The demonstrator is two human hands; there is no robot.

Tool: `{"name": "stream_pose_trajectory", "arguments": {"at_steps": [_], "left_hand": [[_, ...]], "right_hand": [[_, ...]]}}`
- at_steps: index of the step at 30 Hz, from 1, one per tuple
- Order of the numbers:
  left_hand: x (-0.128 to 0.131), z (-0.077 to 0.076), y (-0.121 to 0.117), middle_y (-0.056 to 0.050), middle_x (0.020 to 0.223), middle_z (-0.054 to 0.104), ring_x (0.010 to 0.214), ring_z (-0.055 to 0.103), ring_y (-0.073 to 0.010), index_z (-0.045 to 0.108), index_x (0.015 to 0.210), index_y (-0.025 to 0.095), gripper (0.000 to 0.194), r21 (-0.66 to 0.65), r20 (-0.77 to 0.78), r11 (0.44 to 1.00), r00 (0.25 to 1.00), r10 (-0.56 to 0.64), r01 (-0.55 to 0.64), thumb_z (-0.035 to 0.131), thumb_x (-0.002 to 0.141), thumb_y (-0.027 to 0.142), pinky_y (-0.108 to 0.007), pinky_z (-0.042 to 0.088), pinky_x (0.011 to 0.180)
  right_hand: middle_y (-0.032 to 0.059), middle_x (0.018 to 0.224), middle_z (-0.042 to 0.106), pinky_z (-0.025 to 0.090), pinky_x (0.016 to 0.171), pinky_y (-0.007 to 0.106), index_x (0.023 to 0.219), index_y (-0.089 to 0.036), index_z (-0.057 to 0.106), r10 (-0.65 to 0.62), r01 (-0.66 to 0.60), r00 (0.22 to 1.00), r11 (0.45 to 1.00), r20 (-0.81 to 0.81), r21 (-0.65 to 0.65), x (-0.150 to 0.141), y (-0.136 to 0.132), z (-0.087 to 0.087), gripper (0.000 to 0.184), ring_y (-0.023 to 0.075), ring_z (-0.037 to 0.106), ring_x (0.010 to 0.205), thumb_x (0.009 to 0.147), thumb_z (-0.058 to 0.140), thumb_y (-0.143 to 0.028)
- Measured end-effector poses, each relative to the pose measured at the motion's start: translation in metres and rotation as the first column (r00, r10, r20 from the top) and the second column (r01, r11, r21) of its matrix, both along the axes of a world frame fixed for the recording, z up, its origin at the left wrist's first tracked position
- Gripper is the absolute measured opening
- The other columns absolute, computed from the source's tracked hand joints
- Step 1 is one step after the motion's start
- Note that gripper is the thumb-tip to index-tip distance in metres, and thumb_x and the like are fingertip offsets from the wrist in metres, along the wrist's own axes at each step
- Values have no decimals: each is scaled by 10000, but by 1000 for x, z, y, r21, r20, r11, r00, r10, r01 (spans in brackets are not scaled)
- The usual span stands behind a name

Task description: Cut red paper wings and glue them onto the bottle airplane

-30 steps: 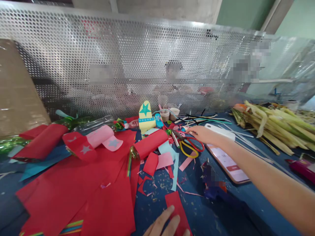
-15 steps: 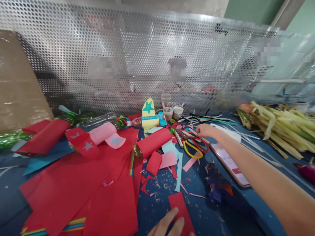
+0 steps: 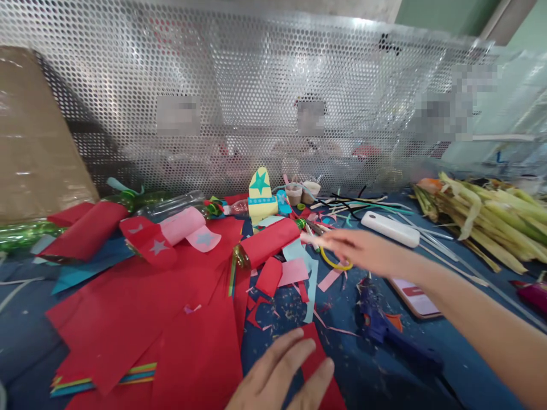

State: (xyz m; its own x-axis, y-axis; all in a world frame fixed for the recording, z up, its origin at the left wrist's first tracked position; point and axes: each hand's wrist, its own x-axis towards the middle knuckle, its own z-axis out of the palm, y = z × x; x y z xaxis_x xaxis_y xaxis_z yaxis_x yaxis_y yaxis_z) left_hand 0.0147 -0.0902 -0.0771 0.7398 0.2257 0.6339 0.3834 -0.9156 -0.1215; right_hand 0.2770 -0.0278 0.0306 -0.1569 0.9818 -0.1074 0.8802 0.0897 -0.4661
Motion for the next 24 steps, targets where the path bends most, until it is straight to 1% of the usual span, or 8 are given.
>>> {"name": "stream_pose_trajectory", "arguments": {"at_steps": [2,5,6,8,11,13,19,24], "left_hand": [[-2,21,3,-88,1210,615,1201,508,-249,464,1350,197,444,-7,-23,997,996,81,-81,465,938,363,-349,464,985],[-2,40,4,-87,1115,665,1050,607,-218,518,1268,139,376,6,-84,995,992,99,-99,392,966,325,-305,519,871],[-1,42,3,-71,1023,691,948,639,-184,516,1252,130,348,-13,-104,995,990,95,-97,339,984,263,-277,532,812],[0,41,2,-41,867,698,783,650,-150,508,1223,121,344,-45,-131,994,987,92,-98,259,990,168,-251,534,702],[3,37,1,-33,798,677,700,634,-154,514,1155,115,352,-99,-128,988,986,104,-117,207,984,120,-260,517,633],[5,35,-1,-33,793,663,687,622,-153,530,1071,119,351,-138,-103,988,993,59,-73,189,987,121,-260,508,629],[11,23,-9,-4,667,582,615,559,-124,496,808,162,455,-244,-127,969,990,-65,33,83,999,153,-222,477,609],[12,14,-11,10,641,575,553,551,-135,462,805,183,406,-395,-173,918,979,-106,30,118,1011,249,-225,442,510]], "right_hand": [[-29,703,617,447,561,233,1117,-273,582,147,-149,982,989,-117,-7,-22,-41,-8,276,126,575,594,955,401,-402],[25,856,656,486,620,252,1089,-261,516,172,-191,901,982,-398,-8,-49,-84,-28,196,170,635,767,913,450,-317],[21,816,646,488,604,254,1067,-254,492,171,-206,858,978,-484,-21,-54,-93,-33,195,170,629,724,881,481,-311],[1,786,611,477,565,238,1033,-255,441,53,-178,762,975,-646,-131,-60,-103,-38,186,140,591,631,864,488,-316],[-37,724,551,447,579,215,979,-250,428,-183,-158,593,928,-784,-336,-62,-109,-35,213,98,518,581,885,491,-430],[-48,673,516,414,584,210,920,-233,451,-210,-162,532,926,-820,-342,-63,-112,-32,326,94,484,589,843,534,-539],[-74,576,412,295,498,206,774,-216,407,-158,-132,632,943,-758,-307,-73,-115,-44,419,74,384,520,828,512,-618],[-94,528,429,275,446,181,797,-227,366,-240,-130,590,914,-771,-384,-76,-118,-52,469,52,377,452,818,445,-688]]}}
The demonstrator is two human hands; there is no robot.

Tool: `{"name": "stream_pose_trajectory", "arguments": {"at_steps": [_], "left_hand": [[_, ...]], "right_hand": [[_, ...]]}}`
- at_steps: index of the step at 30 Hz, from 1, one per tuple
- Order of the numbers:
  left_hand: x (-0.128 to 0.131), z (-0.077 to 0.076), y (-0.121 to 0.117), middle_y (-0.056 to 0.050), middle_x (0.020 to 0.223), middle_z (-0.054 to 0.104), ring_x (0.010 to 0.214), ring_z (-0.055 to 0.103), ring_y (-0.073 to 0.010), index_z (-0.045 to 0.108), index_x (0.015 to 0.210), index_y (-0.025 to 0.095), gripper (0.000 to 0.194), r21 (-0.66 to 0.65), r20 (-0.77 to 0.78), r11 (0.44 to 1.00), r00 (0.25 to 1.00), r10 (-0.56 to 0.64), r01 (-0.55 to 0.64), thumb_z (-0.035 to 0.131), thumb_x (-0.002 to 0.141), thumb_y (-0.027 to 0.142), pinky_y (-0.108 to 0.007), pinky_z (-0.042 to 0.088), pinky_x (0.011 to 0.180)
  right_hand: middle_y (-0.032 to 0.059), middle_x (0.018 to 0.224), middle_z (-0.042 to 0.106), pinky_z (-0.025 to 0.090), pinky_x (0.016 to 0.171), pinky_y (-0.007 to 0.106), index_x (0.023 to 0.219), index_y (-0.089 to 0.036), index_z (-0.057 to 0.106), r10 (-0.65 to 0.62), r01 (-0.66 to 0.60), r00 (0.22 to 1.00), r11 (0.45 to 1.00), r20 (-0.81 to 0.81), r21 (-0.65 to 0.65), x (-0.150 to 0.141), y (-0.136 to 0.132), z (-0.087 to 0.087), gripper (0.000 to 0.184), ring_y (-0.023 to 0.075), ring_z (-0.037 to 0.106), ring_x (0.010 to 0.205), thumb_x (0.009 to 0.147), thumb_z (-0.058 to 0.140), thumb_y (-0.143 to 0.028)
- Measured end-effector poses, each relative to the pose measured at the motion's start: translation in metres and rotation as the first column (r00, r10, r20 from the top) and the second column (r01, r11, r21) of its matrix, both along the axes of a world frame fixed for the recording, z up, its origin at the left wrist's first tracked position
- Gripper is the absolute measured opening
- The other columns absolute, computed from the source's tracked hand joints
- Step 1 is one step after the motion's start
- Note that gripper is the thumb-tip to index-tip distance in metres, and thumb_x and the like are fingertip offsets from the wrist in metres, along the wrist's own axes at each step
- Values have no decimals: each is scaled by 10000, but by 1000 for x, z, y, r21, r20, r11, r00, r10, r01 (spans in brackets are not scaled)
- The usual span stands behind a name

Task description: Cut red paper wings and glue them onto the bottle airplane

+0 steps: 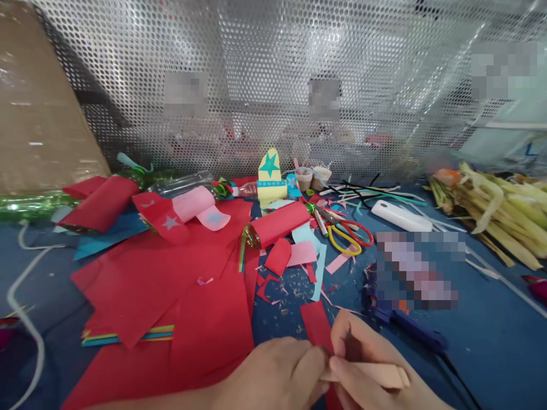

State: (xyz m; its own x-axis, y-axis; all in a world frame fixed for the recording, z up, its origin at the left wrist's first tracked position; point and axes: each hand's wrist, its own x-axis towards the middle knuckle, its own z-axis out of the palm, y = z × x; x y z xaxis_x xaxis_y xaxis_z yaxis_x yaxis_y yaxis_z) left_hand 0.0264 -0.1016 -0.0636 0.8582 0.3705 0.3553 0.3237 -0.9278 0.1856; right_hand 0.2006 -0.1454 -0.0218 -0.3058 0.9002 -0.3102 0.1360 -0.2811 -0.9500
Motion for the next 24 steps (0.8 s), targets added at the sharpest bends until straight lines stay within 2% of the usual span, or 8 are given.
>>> {"name": "stream_pose_trajectory", "arguments": {"at_steps": [5,7,9,11,13,15,19,24], "left_hand": [[-3,5,3,15,686,640,551,603,-122,492,886,186,259,-225,-29,974,1000,-5,-1,314,993,339,-203,458,520],[-5,8,4,-15,711,656,571,623,-151,501,1001,159,339,-265,-50,961,997,66,-77,406,937,478,-227,465,511],[-6,9,5,-40,705,652,573,626,-184,509,1035,128,470,-249,-32,961,993,114,-119,417,895,566,-261,466,493],[-7,7,3,-36,679,636,554,614,-186,539,995,122,408,-145,28,988,998,63,-59,386,927,493,-275,458,477],[-5,4,-1,-34,697,637,528,597,-179,559,1001,118,323,-19,23,999,999,-36,37,382,945,382,-283,447,451],[-3,1,-5,-72,859,674,538,605,-178,552,1091,112,319,30,-74,994,992,-99,102,399,942,349,-297,460,441],[0,-3,-11,-169,1255,579,644,656,-201,531,1183,147,384,-37,-249,996,964,-91,84,414,932,413,-339,532,510],[0,-3,-11,-185,1270,579,605,656,-200,550,1160,184,352,-53,-259,996,962,-84,73,417,930,414,-338,533,491]], "right_hand": [[-84,502,465,284,451,188,761,-214,390,-116,115,993,992,-5,-58,3,-9,-2,476,49,361,433,806,484,-678],[-58,512,516,304,446,196,761,-210,425,-181,176,982,980,-50,-90,9,-11,-4,452,68,405,441,818,490,-654],[-18,579,598,358,461,217,806,-214,477,-282,276,953,959,-109,-66,17,-10,-7,386,107,494,496,851,467,-597],[6,677,650,429,536,243,860,-224,518,-339,344,937,937,-83,52,24,-6,-11,285,140,566,603,871,480,-505],[-5,687,626,451,590,239,812,-227,531,-314,298,948,934,56,198,26,-2,-15,213,135,563,639,881,506,-427],[-32,633,555,437,571,219,758,-228,511,-279,222,939,937,200,269,25,2,-20,209,116,519,595,899,497,-381],[-61,606,472,393,508,212,798,-241,462,-280,214,924,943,261,254,21,8,-31,156,113,457,550,900,477,-358],[-79,587,346,301,451,209,711,-238,413,-290,206,907,938,304,280,21,12,-40,235,102,314,510,901,488,-353]]}}
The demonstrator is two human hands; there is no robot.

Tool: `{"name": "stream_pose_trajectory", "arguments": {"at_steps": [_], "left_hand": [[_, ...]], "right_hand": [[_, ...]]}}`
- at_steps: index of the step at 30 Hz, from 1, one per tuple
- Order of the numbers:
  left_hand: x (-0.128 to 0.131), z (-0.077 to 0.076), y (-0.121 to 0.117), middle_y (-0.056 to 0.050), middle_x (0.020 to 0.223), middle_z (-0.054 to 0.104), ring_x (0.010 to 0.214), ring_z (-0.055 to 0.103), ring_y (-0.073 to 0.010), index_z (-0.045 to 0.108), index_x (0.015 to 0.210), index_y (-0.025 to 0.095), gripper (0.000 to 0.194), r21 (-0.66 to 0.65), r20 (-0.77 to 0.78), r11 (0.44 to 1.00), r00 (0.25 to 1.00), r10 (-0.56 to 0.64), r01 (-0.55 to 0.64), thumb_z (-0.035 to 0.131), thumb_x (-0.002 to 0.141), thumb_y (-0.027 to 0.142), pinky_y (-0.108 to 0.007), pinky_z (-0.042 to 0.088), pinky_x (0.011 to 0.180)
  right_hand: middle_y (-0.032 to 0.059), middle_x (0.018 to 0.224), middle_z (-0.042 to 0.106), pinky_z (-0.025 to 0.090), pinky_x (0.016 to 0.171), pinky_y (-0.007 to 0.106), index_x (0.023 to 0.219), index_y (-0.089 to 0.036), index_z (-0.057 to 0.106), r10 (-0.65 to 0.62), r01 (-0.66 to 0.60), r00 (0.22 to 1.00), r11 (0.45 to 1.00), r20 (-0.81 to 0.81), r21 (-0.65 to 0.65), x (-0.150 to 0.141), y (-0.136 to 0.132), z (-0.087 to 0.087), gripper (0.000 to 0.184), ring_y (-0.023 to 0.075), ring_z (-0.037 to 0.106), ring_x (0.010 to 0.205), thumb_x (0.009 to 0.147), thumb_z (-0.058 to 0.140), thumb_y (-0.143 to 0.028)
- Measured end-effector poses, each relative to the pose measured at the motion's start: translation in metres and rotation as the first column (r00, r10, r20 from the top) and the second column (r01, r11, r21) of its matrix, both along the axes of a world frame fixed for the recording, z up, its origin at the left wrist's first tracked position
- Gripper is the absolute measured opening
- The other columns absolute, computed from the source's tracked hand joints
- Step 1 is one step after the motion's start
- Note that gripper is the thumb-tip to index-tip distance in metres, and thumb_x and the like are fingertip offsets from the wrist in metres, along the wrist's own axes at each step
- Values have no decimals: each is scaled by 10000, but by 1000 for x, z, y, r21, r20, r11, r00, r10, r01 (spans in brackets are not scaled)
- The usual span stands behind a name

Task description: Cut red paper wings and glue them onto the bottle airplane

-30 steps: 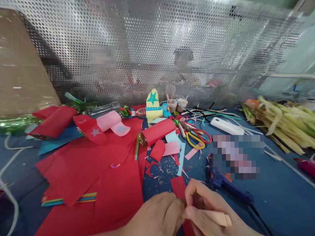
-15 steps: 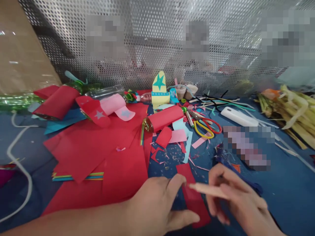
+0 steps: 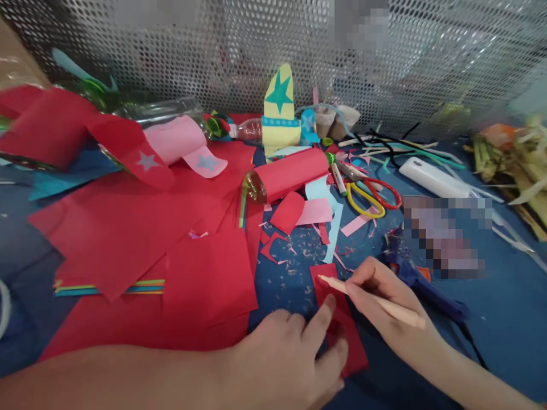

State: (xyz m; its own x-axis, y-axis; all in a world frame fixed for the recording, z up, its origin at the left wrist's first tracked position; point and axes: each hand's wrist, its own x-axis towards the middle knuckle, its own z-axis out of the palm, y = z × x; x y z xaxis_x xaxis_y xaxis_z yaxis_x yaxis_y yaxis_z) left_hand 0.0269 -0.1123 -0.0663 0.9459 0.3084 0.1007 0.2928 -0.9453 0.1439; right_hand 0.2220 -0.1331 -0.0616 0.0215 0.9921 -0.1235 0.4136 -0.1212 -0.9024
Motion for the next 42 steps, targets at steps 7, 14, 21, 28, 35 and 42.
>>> {"name": "stream_pose_trajectory", "arguments": {"at_steps": [7,14,21,28,35,42], "left_hand": [[1,-4,-1,-171,1220,619,581,657,-196,557,1160,197,332,60,46,998,999,5,-8,392,941,385,-310,512,446],[1,-3,-1,-158,1135,667,556,651,-194,556,1141,193,300,82,64,997,998,13,-18,391,941,346,-300,503,431],[2,-5,-1,-178,1135,665,546,650,-192,561,1096,176,290,93,81,996,997,10,-18,325,953,264,-302,498,433],[2,-5,0,-191,1185,637,539,649,-187,544,1127,187,271,61,15,998,1000,-24,23,391,933,298,-297,495,428],[3,-4,1,-217,1259,580,535,647,-193,536,1157,180,302,51,-23,998,999,-29,30,399,932,329,-313,508,425],[0,-4,-1,-167,1255,595,565,635,-176,542,1161,196,351,29,37,999,999,20,-21,483,892,414,-317,529,463]], "right_hand": [[-65,609,390,321,459,203,707,-236,427,32,-30,999,998,25,-54,3,-1,-1,245,106,342,535,907,495,-361],[-62,591,382,356,455,207,718,-240,432,-23,27,993,999,114,-37,-1,-2,-1,251,110,363,523,914,487,-387],[-49,596,376,361,449,223,745,-247,407,-23,21,985,1000,171,17,-2,-5,0,214,118,371,518,937,441,-337],[-49,581,373,350,438,232,714,-246,407,-73,59,977,995,201,77,-1,-9,3,217,117,371,490,912,467,-312],[-63,551,340,333,425,231,694,-250,394,-58,49,986,997,158,59,1,-11,7,235,113,329,471,895,493,-317],[-28,590,451,359,444,262,734,-261,490,-180,159,977,971,114,178,4,-12,8,162,135,430,499,895,500,-265]]}}
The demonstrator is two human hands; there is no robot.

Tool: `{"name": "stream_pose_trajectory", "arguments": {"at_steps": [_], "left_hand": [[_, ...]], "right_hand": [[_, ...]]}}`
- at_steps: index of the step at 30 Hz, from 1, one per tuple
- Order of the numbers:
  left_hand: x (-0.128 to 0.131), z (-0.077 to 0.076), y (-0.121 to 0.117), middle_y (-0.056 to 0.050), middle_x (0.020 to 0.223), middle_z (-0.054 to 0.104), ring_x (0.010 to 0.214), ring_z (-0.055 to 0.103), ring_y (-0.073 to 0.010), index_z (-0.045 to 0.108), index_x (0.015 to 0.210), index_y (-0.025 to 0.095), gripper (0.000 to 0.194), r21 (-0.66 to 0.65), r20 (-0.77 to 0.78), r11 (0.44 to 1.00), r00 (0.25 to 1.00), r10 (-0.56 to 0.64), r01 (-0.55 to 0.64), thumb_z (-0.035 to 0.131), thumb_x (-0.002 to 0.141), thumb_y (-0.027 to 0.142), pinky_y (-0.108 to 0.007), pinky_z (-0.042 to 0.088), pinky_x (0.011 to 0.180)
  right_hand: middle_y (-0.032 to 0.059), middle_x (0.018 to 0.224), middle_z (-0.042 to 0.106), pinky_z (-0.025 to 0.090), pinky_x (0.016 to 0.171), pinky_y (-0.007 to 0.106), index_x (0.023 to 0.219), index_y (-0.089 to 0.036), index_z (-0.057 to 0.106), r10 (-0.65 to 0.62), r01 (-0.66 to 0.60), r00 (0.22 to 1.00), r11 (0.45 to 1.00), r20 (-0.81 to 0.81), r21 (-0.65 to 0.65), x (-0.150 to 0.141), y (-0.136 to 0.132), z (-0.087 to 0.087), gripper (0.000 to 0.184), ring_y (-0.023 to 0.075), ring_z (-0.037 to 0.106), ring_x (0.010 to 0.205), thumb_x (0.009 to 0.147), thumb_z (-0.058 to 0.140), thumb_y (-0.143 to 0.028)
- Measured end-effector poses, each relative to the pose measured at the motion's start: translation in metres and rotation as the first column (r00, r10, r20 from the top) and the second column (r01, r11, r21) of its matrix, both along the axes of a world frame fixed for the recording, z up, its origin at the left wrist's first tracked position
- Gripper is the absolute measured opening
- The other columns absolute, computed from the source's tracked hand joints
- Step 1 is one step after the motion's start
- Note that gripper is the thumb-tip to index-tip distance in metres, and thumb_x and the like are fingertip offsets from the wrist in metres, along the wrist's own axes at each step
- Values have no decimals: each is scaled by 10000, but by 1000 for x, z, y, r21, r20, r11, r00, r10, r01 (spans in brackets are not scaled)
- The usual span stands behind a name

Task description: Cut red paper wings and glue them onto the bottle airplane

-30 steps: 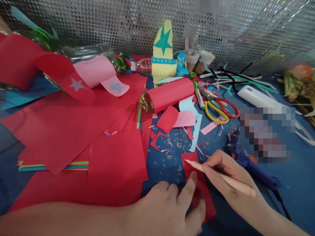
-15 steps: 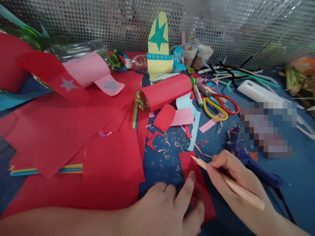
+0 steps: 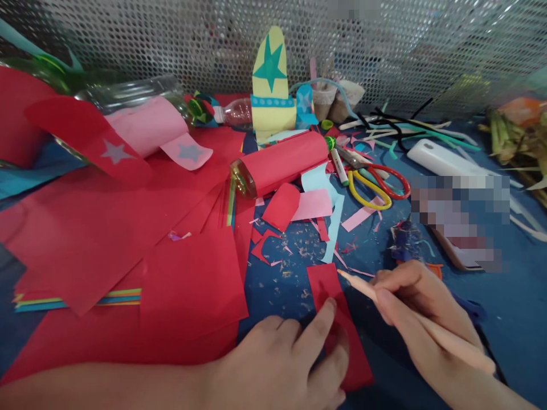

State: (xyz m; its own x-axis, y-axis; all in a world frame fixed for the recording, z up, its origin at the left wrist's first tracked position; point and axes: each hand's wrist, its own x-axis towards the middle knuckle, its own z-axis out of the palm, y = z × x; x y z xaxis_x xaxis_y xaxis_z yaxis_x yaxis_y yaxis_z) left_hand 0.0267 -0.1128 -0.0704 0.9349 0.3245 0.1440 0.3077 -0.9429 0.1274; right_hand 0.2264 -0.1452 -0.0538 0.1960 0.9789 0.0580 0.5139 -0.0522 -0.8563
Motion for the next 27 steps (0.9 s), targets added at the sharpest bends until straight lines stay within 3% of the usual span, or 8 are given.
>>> {"name": "stream_pose_trajectory", "arguments": {"at_steps": [4,7,9,13,16,19,23,27], "left_hand": [[-2,4,0,-128,1180,629,646,657,-189,484,1218,179,378,-101,163,984,974,160,-144,471,895,375,-315,558,526],[-5,12,5,-106,1085,642,741,656,-178,441,1209,168,334,-358,300,913,901,314,-198,438,888,261,-288,577,638],[-7,17,11,-69,963,638,777,629,-153,436,1146,179,274,-559,343,820,866,365,-124,391,875,179,-251,563,703],[-7,19,20,-29,827,559,740,571,-114,422,983,205,210,-835,273,548,828,489,-48,249,905,114,-220,527,705],[-3,17,21,-19,801,536,736,557,-108,404,987,208,194,-884,240,465,808,538,-47,234,933,132,-225,509,717],[0,17,20,-12,799,523,737,537,-100,403,985,204,187,-888,224,457,823,523,-49,254,921,113,-198,495,700],[-2,17,19,-6,810,500,738,516,-96,403,986,198,201,-871,225,489,848,480,-46,286,884,70,-195,487,727],[-5,13,18,-22,866,511,788,518,-113,400,1017,190,243,-808,260,589,872,414,-39,307,850,41,-211,490,738]], "right_hand": [[4,714,532,413,514,286,867,-299,524,38,-30,998,989,-48,142,-1,-3,1,66,163,506,597,878,540,-235],[21,702,518,426,586,346,919,-304,523,129,-100,984,970,-119,221,-1,-6,0,48,206,526,679,920,484,-276],[11,662,499,419,577,359,937,-299,523,199,-151,964,955,-176,257,0,-8,-1,91,196,511,634,947,433,-305],[-32,587,411,368,488,311,862,-291,509,243,-174,941,944,-236,279,-1,-13,0,88,148,436,517,938,467,-294],[-34,577,393,382,497,316,829,-298,522,287,-232,935,940,-211,249,-3,-16,2,102,159,457,531,915,506,-248],[-23,582,430,406,505,329,850,-315,541,308,-255,927,936,-216,241,-4,-16,2,114,178,499,545,894,521,-213],[-23,595,478,423,491,306,852,-327,547,363,-327,908,926,-210,188,-2,-12,4,208,177,522,551,826,569,-122],[-36,576,481,395,462,270,809,-313,535,364,-344,914,929,-181,132,-3,-9,5,203,153,499,517,807,581,-115]]}}
